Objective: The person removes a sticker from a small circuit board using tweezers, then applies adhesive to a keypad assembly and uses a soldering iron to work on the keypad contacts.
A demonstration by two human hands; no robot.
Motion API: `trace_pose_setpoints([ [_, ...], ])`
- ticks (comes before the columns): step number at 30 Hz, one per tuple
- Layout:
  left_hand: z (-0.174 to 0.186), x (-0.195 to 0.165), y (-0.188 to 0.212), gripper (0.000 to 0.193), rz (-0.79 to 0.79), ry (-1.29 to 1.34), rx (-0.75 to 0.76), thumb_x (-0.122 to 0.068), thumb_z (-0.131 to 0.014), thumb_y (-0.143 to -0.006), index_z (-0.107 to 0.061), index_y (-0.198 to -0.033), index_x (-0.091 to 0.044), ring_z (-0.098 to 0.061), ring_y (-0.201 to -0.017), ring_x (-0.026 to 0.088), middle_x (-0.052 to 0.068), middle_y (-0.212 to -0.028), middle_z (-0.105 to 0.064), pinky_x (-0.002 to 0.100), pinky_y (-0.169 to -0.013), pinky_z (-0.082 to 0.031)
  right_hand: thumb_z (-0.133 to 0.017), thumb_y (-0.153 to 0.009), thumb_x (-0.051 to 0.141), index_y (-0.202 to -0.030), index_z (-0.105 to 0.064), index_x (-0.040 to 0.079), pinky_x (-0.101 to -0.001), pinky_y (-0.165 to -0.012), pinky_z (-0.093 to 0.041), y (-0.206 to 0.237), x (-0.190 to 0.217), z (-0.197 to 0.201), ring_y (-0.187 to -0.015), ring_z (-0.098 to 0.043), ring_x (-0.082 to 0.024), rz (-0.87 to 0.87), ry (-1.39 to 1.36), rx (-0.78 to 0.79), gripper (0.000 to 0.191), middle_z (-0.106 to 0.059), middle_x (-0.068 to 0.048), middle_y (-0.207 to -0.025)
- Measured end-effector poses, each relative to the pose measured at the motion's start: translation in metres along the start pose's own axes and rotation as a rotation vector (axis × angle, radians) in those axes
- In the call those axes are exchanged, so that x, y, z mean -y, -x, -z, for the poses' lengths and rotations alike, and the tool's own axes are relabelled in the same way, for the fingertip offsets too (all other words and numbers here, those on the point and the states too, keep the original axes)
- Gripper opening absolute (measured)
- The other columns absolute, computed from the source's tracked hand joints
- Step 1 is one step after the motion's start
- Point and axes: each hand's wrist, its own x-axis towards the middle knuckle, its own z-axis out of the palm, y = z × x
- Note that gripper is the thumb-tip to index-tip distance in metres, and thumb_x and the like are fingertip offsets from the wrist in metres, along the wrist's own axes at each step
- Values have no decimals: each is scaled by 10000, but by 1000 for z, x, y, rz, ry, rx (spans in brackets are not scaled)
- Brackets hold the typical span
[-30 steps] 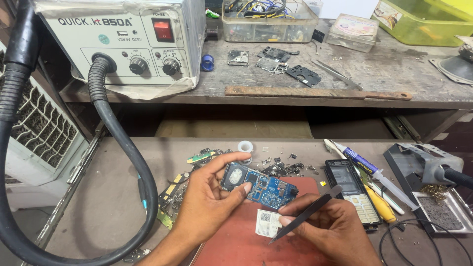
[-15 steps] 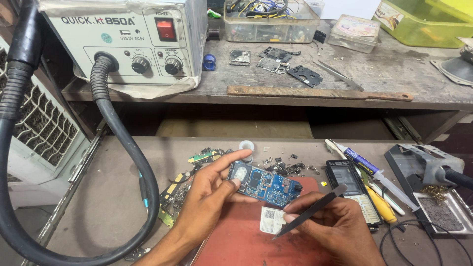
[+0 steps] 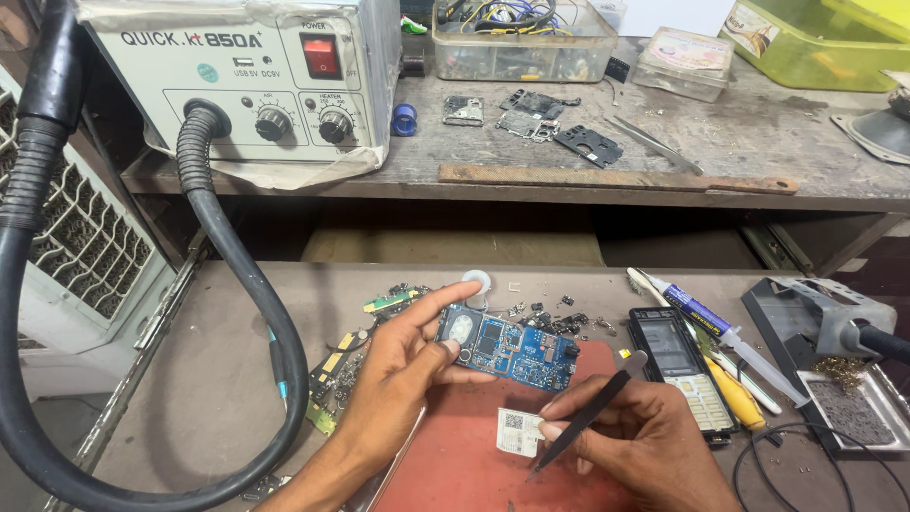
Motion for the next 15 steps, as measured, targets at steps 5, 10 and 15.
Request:
trace_pose_setpoints([
  [5,0,0,1,595,3,0,8,24,-383,-917,-475,-1502,-37,-706,-1005,169,154,-1152,-689,391,-922,-660,-779,-709,-92,-927,-791,-49,-337,-559,-641,1,-2,0,-698,-813,-217,-31,-75,-47,223,-834,-164,-792],
  [10,0,2,0,593,-17,13,15,26,-381,-927,-471,-1509,-36,-693,-1020,168,153,-1155,-675,396,-942,-652,-786,-742,-78,-923,-776,-57,-324,-572,-616,0,-4,-1,-688,-783,-210,14,-95,-49,182,-829,-171,-784],
  [15,0,3,-2,566,-21,38,7,9,-370,-936,-468,-1490,-48,-699,-1082,168,126,-1239,-683,377,-942,-635,-794,-729,-63,-910,-761,-42,-330,-581,-637,0,1,-4,-710,-807,-215,-54,-55,-58,185,-834,-160,-774],
])
